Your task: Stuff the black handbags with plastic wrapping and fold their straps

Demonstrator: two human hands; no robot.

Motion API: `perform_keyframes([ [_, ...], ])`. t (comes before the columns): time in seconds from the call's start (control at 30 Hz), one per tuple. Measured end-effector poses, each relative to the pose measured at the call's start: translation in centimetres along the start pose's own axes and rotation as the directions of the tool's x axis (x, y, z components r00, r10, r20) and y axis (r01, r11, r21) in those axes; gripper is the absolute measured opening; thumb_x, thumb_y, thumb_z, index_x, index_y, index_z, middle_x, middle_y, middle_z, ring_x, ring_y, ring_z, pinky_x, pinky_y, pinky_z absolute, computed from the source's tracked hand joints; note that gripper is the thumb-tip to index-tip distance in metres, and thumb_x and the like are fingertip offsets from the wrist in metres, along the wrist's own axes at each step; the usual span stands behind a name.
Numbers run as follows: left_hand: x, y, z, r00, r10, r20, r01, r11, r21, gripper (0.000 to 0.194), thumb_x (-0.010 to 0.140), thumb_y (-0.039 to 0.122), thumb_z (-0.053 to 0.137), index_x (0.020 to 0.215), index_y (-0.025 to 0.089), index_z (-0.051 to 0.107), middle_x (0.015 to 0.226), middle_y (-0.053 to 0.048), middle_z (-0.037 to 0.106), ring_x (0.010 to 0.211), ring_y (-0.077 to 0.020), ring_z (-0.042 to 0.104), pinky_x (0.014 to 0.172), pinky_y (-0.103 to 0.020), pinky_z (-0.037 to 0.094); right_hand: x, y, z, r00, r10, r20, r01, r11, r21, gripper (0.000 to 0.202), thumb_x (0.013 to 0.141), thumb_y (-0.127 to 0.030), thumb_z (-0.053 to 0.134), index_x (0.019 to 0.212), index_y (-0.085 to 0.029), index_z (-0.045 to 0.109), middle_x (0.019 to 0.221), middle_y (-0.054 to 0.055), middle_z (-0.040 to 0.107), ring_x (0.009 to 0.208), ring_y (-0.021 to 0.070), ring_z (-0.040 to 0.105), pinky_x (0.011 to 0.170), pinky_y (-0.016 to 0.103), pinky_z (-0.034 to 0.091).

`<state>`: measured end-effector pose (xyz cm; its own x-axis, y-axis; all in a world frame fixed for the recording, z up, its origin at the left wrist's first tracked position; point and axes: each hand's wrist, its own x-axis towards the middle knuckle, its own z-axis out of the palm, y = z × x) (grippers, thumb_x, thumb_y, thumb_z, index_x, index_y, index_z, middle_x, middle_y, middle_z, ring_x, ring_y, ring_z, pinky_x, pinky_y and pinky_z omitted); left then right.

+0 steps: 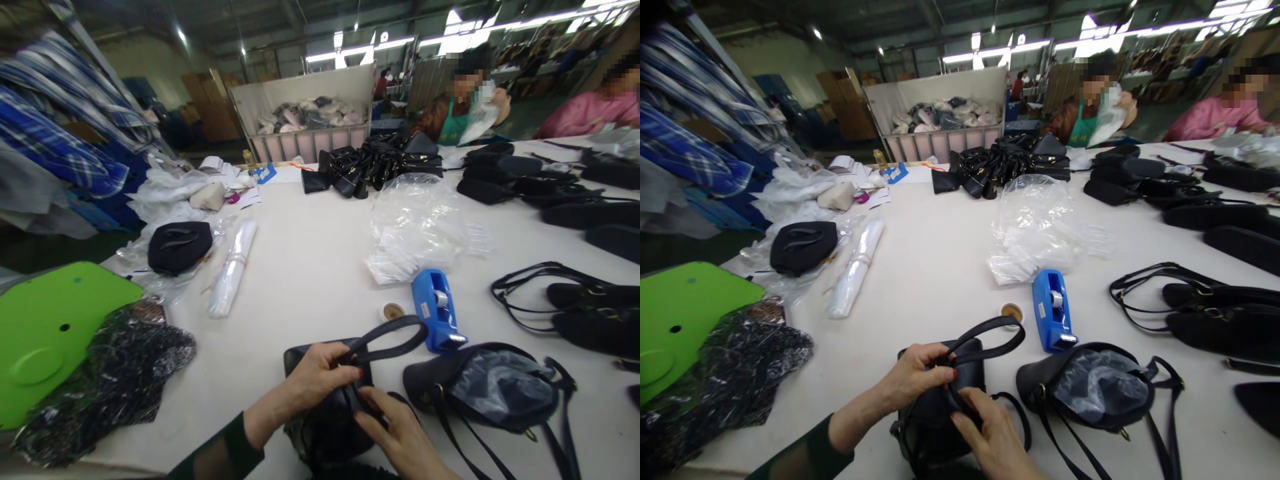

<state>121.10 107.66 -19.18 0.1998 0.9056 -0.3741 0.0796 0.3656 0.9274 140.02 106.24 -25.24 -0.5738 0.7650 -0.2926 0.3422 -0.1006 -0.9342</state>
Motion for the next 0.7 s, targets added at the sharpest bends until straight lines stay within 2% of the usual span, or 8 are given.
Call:
perform_keyframes([
  [0.1, -0.2, -0.6, 0.0, 0.999, 0.008, -0.031, -0.009, 0.999, -0.051, 0.029, 0.067, 0.037, 0.065, 0.080, 0.011, 0.062, 0.061, 0.002, 0.053, 0.056, -0.0099, 0.046, 0.055, -0.022, 0.034, -0.2, -0.7, -0.6, 0.999, 0.015, -0.038, -0.014, 1.000, 0.019, 0.034, 0.081, -0.049, 0.048, 0.075, -0.019, 0.062, 0.069, 0.000, 0.060, 0.066, 0.0147, 0.055, 0.061, 0.025, 0.043],
  [0.27, -0.6, -1.9, 0.4, 1.000, -0.016, -0.025, 0.013, 0.994, -0.112, 0.033, 0.067, 0.038, 0.066, 0.084, 0.010, 0.061, 0.063, 0.000, 0.057, 0.057, -0.0103, 0.049, 0.057, -0.022, 0.035, -0.3, -1.4, -3.2, 0.980, 0.072, -0.188, -0.050, 0.992, 0.119, 0.036, 0.075, -0.052, 0.056, 0.068, -0.017, 0.058, 0.062, -0.003, 0.050, 0.062, 0.0114, 0.047, 0.058, 0.022, 0.040],
  [0.4, -0.9, -2.5, 0.6, 0.998, -0.023, -0.056, 0.016, 0.992, -0.128, 0.039, 0.064, 0.043, 0.069, 0.082, 0.009, 0.060, 0.062, -0.001, 0.056, 0.055, -0.0109, 0.049, 0.056, -0.023, 0.036, -0.7, -0.9, -3.7, 0.992, 0.043, -0.121, -0.052, 0.996, -0.075, 0.035, 0.078, -0.051, 0.053, 0.075, -0.017, 0.060, 0.066, -0.001, 0.056, 0.065, 0.0132, 0.054, 0.060, 0.023, 0.044],
  [0.47, -1.1, -2.4, 0.5, 0.998, -0.018, -0.063, 0.012, 0.996, -0.092, 0.038, 0.065, 0.043, 0.068, 0.080, 0.009, 0.060, 0.063, 0.000, 0.055, 0.055, -0.0111, 0.049, 0.056, -0.023, 0.036, -1.1, -1.1, -3.7, 0.979, -0.077, -0.190, 0.028, 0.968, -0.250, 0.033, 0.080, -0.047, 0.053, 0.094, -0.018, 0.061, 0.082, 0.003, 0.064, 0.077, 0.0173, 0.060, 0.067, 0.027, 0.050],
  [0.5, -1.2, -2.2, 0.6, 0.998, -0.018, -0.055, 0.015, 0.998, -0.058, 0.036, 0.065, 0.042, 0.067, 0.079, 0.010, 0.059, 0.063, 0.000, 0.053, 0.056, -0.0105, 0.047, 0.055, -0.022, 0.035, -1.2, -1.5, -3.7, 0.939, -0.208, -0.274, 0.098, 0.925, -0.367, 0.038, 0.080, -0.042, 0.055, 0.108, -0.017, 0.056, 0.095, 0.007, 0.065, 0.088, 0.0202, 0.061, 0.074, 0.030, 0.051],
  [0.57, -1.2, -1.8, 0.9, 1.000, -0.020, -0.005, 0.020, 0.999, 0.030, 0.031, 0.066, 0.039, 0.067, 0.073, 0.011, 0.059, 0.061, 0.003, 0.049, 0.056, -0.0091, 0.042, 0.052, -0.021, 0.030, -1.4, -3.0, -3.8, 0.746, -0.568, -0.347, 0.251, 0.723, -0.644, 0.050, 0.080, -0.027, 0.056, 0.127, -0.014, 0.043, 0.119, 0.014, 0.057, 0.110, 0.0251, 0.053, 0.090, 0.039, 0.046],
  [0.63, -1.0, -1.2, 1.4, 0.997, 0.007, 0.080, -0.015, 0.995, 0.094, 0.025, 0.068, 0.036, 0.066, 0.071, 0.011, 0.061, 0.061, 0.003, 0.048, 0.058, -0.0093, 0.039, 0.053, -0.021, 0.028, -1.0, -4.8, -3.8, 0.568, -0.805, -0.172, 0.359, 0.431, -0.828, 0.049, 0.080, -0.011, 0.049, 0.128, -0.016, 0.043, 0.128, 0.013, 0.051, 0.123, 0.0262, 0.042, 0.105, 0.047, 0.029],
  [0.7, -0.8, -0.9, 1.8, 0.984, 0.068, 0.163, -0.084, 0.992, 0.093, 0.020, 0.070, 0.032, 0.064, 0.077, 0.013, 0.064, 0.069, 0.002, 0.055, 0.065, -0.0112, 0.044, 0.059, -0.022, 0.033, -0.2, -6.1, -3.7, 0.566, -0.824, 0.037, 0.440, 0.264, -0.859, 0.047, 0.079, -0.001, 0.039, 0.122, -0.018, 0.049, 0.117, 0.007, 0.060, 0.117, 0.0229, 0.047, 0.110, 0.050, 0.017],
])
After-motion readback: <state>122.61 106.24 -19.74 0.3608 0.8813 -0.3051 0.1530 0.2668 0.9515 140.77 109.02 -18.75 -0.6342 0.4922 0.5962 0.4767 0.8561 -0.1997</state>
